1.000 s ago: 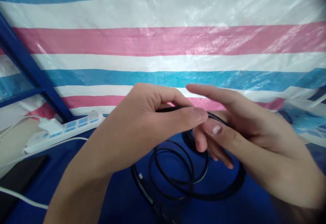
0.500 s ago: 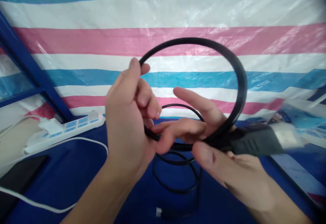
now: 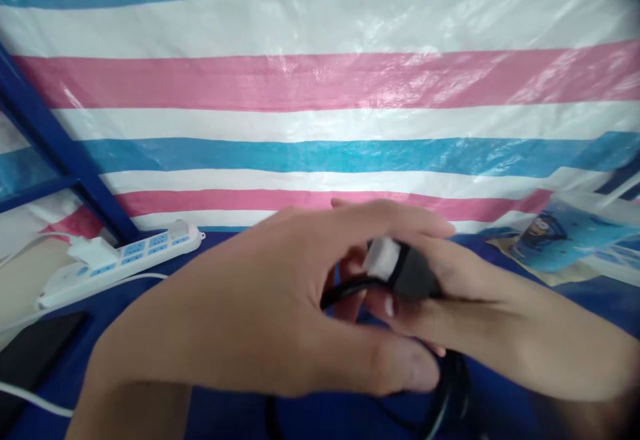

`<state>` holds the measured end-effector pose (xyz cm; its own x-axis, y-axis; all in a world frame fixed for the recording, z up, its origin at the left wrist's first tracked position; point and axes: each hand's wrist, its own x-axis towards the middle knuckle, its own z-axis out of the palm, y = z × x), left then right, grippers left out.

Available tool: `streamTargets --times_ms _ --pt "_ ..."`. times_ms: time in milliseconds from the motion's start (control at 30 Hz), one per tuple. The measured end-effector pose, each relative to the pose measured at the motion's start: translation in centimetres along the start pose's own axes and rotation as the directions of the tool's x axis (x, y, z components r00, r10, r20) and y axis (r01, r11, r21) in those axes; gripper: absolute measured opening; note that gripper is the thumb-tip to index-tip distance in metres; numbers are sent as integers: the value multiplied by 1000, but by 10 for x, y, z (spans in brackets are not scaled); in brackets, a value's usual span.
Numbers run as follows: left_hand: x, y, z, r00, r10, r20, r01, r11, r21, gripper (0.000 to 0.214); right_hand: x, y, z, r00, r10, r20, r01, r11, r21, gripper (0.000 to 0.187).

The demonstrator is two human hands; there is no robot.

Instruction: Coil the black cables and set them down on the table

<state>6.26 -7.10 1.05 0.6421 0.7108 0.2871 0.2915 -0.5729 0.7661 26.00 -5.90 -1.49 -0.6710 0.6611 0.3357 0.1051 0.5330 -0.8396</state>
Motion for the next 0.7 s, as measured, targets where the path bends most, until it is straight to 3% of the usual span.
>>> streamTargets --times_ms 67,133,200,267,333,467,533,600,700 --pt "-1 3 3 998 19 61 -27 991 134 43 1 -3 1 996 -48 73 57 989 -138 33" --pt "-1 6 6 997 64 36 -70 978 195 29 1 -4 2 994 -47 98 67 974 -216 38" --pt "-1 7 9 989 138 -47 -122 962 245 22 -2 -3 3 999 -24 32 29 982 -187 47" --pt "0 5 11 963 194 -189 -132 946 297 18 -4 -1 3 998 52 -25 -53 997 -52 59" --pt "3 -1 11 900 245 -360 -134 943 305 12 -4 1 2 990 129 -59 -121 985 119 60" --pt "13 -10 6 714 230 -661 -101 968 228 4 3 1 -4 972 178 -150 -117 931 347 24" --pt "17 -13 4 655 189 -732 -60 978 199 2 7 -1 -6 956 195 -218 -95 912 398 14" --pt "18 -16 0 683 138 -717 19 978 206 6 7 -2 -10 941 203 -272 -93 925 370 15" --pt "11 -17 -7 821 -2 -571 225 920 321 19 2 -3 -15 944 158 -288 -128 984 121 18"
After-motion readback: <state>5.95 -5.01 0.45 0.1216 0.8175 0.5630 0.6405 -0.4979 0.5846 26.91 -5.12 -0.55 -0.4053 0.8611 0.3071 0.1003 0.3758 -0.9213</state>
